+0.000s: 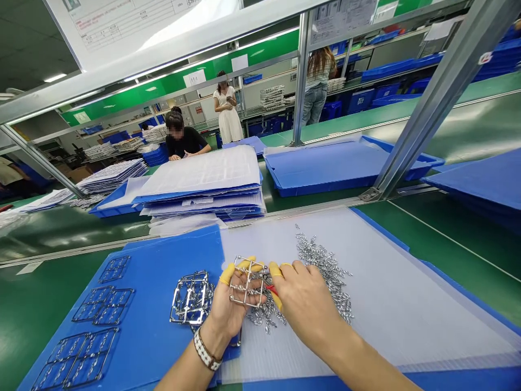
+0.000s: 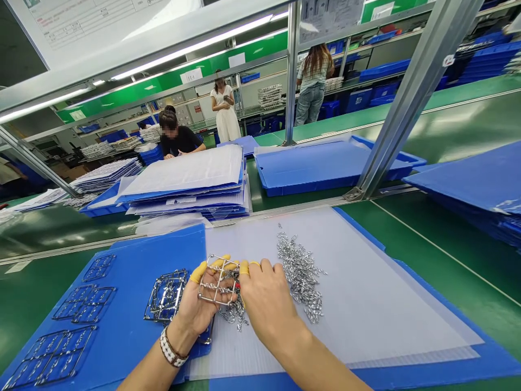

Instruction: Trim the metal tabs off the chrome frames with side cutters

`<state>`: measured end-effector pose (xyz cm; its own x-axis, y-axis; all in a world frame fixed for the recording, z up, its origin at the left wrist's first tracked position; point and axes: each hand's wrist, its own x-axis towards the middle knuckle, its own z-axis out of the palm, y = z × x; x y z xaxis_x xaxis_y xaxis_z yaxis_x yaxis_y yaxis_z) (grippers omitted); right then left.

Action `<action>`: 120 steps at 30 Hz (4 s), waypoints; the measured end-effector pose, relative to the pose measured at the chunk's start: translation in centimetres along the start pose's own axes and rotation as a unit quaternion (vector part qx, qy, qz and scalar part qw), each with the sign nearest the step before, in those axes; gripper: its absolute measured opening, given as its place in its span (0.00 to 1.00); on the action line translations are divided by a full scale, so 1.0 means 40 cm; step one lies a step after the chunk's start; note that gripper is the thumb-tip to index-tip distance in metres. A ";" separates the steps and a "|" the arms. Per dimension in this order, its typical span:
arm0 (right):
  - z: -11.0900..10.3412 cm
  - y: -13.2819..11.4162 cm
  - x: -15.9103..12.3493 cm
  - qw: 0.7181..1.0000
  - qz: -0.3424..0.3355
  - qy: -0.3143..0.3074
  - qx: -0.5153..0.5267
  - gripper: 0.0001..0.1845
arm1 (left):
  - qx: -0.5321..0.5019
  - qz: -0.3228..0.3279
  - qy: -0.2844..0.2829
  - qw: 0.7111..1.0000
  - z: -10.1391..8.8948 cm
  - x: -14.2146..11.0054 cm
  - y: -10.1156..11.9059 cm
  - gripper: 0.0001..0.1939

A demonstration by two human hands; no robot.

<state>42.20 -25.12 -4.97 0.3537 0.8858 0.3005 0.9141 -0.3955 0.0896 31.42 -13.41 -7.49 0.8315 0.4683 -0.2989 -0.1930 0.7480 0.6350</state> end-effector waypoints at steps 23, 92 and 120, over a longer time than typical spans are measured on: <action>0.016 -0.040 -0.024 0.997 -0.026 -0.041 0.052 0.09 | -0.001 0.022 0.040 0.999 -0.007 0.006 -0.009 0.22; 0.005 -0.020 0.057 0.995 0.016 -0.055 0.080 0.11 | -0.029 0.047 0.009 0.998 -0.010 0.008 -0.022 0.29; 0.028 -0.013 0.015 0.992 0.025 -0.093 0.082 0.11 | -0.074 0.052 -0.012 0.996 0.001 0.001 -0.008 0.31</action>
<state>42.15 -24.12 -5.90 0.4155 0.9019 0.1180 0.9092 -0.4083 -0.0812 31.56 -13.66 -7.69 0.8153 0.5362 -0.2187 -0.3513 0.7583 0.5492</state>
